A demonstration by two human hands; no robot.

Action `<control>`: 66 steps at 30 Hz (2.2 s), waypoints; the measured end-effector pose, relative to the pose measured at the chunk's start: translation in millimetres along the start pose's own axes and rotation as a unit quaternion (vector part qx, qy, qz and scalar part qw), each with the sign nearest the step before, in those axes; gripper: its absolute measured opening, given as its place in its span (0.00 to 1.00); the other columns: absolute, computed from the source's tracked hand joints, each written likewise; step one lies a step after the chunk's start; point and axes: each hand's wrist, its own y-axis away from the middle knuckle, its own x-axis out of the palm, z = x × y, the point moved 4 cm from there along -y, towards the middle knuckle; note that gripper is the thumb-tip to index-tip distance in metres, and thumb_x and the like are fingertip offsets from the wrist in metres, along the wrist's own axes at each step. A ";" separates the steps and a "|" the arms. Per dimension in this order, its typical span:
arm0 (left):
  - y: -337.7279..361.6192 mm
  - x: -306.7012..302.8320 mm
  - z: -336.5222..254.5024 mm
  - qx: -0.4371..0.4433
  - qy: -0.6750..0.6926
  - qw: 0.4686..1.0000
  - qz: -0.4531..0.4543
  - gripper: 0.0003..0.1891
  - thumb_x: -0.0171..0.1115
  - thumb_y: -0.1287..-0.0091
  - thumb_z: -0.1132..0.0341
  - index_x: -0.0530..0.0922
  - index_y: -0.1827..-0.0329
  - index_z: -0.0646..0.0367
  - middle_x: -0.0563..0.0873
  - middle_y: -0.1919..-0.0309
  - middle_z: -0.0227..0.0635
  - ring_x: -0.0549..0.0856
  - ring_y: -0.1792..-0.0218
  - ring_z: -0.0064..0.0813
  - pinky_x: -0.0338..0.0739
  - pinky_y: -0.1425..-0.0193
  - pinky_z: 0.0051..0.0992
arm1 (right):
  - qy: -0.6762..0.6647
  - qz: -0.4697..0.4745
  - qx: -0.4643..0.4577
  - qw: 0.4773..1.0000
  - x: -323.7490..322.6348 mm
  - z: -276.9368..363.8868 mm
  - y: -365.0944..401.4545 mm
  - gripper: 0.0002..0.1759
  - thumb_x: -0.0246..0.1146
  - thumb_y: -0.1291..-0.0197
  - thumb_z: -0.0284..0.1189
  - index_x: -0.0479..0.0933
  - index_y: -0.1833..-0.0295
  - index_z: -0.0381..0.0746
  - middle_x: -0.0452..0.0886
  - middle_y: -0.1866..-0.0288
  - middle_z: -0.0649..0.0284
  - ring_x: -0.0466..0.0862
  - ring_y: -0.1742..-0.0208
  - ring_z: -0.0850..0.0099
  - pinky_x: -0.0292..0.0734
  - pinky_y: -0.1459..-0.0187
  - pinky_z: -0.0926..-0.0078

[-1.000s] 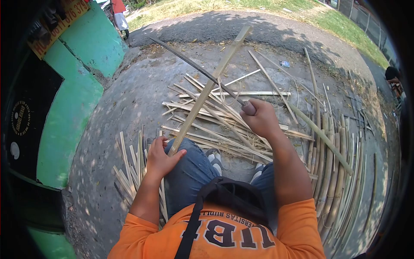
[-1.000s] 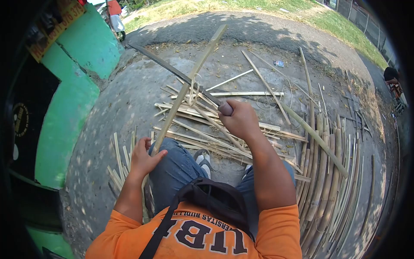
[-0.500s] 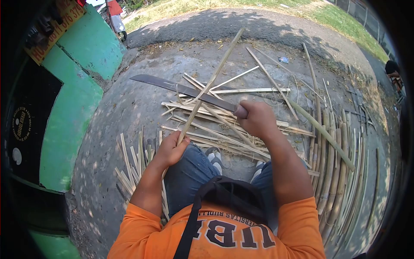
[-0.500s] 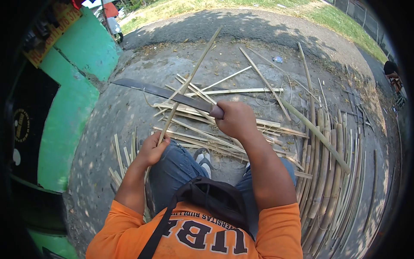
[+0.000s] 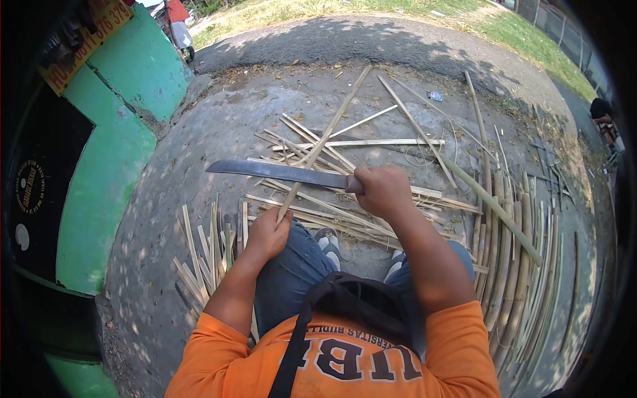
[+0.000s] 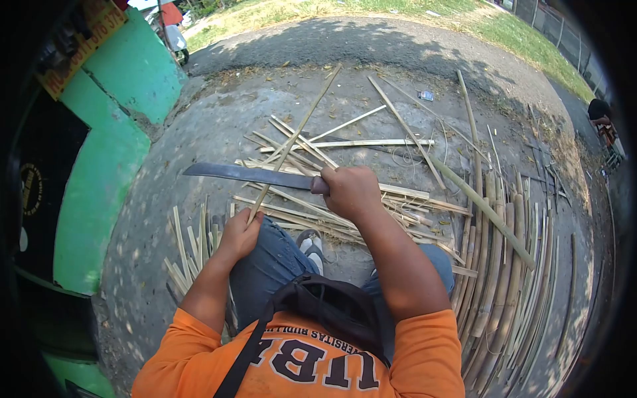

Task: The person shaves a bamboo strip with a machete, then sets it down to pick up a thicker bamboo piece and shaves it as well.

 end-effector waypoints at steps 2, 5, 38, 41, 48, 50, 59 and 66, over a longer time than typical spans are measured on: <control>0.6 0.6 3.8 0.015 0.002 1.000 0.002 0.22 0.59 0.21 0.50 0.82 0.55 0.66 0.87 0.62 0.62 0.86 0.55 0.66 0.78 0.51 0.52 | 0.021 -0.021 0.028 0.999 -2.7 -11.3 -3.7 0.08 0.72 0.47 0.34 0.81 0.66 0.45 0.86 0.72 0.57 0.87 0.68 0.51 0.80 0.64 0.50; 5.7 1.5 0.2 0.038 -0.004 0.999 -0.004 0.21 0.59 0.21 0.52 0.82 0.55 0.65 0.87 0.62 0.62 0.86 0.55 0.67 0.78 0.51 0.53 | 0.015 -0.085 0.123 0.989 -9.0 -46.0 -6.9 0.06 0.70 0.45 0.34 0.82 0.68 0.44 0.87 0.72 0.56 0.89 0.68 0.52 0.82 0.63 0.50; 10.9 -52.0 18.9 0.018 -0.054 0.998 0.028 0.19 0.63 0.24 0.53 0.80 0.59 0.64 0.85 0.70 0.55 0.85 0.66 0.61 0.77 0.59 0.49 | 0.014 0.007 0.148 0.989 4.7 -29.1 -10.4 0.09 0.68 0.40 0.38 0.86 0.58 0.47 0.89 0.64 0.54 0.89 0.60 0.48 0.83 0.57 0.49; 10.7 -47.7 32.6 0.013 -0.028 0.997 0.064 0.19 0.63 0.25 0.53 0.80 0.61 0.64 0.85 0.71 0.54 0.84 0.68 0.57 0.77 0.60 0.47 | 0.009 0.015 0.154 0.988 4.1 -27.4 -10.3 0.09 0.68 0.40 0.38 0.86 0.58 0.48 0.89 0.65 0.55 0.89 0.60 0.49 0.83 0.57 0.49; 43.3 -10.4 38.2 -0.017 0.047 0.997 0.062 0.17 0.64 0.25 0.54 0.80 0.62 0.63 0.84 0.73 0.50 0.85 0.68 0.51 0.76 0.61 0.44 | 0.021 0.048 0.130 0.990 8.5 -24.9 -6.2 0.08 0.69 0.41 0.38 0.84 0.60 0.47 0.89 0.65 0.53 0.89 0.61 0.47 0.83 0.58 0.47; 44.6 -9.8 38.0 -0.023 0.042 0.997 0.052 0.17 0.63 0.25 0.55 0.80 0.62 0.63 0.84 0.73 0.50 0.85 0.68 0.51 0.76 0.61 0.44 | 0.004 0.047 0.127 0.991 11.2 -24.0 -5.2 0.09 0.69 0.42 0.38 0.84 0.60 0.47 0.88 0.66 0.53 0.89 0.62 0.47 0.83 0.59 0.46; 41.1 -6.5 47.2 -0.024 0.088 0.996 0.015 0.18 0.61 0.23 0.55 0.78 0.63 0.64 0.83 0.73 0.52 0.83 0.70 0.53 0.75 0.61 0.45 | -0.041 0.027 -0.051 0.997 17.3 21.6 0.1 0.08 0.71 0.47 0.34 0.79 0.64 0.46 0.84 0.72 0.59 0.87 0.67 0.52 0.80 0.61 0.52; 49.4 -18.5 37.6 -0.022 0.042 0.997 0.064 0.19 0.60 0.22 0.54 0.78 0.61 0.64 0.84 0.71 0.53 0.84 0.67 0.56 0.76 0.59 0.44 | 0.026 0.030 0.067 0.997 20.0 -26.1 -9.0 0.08 0.69 0.41 0.37 0.80 0.64 0.45 0.86 0.70 0.57 0.87 0.66 0.51 0.81 0.61 0.49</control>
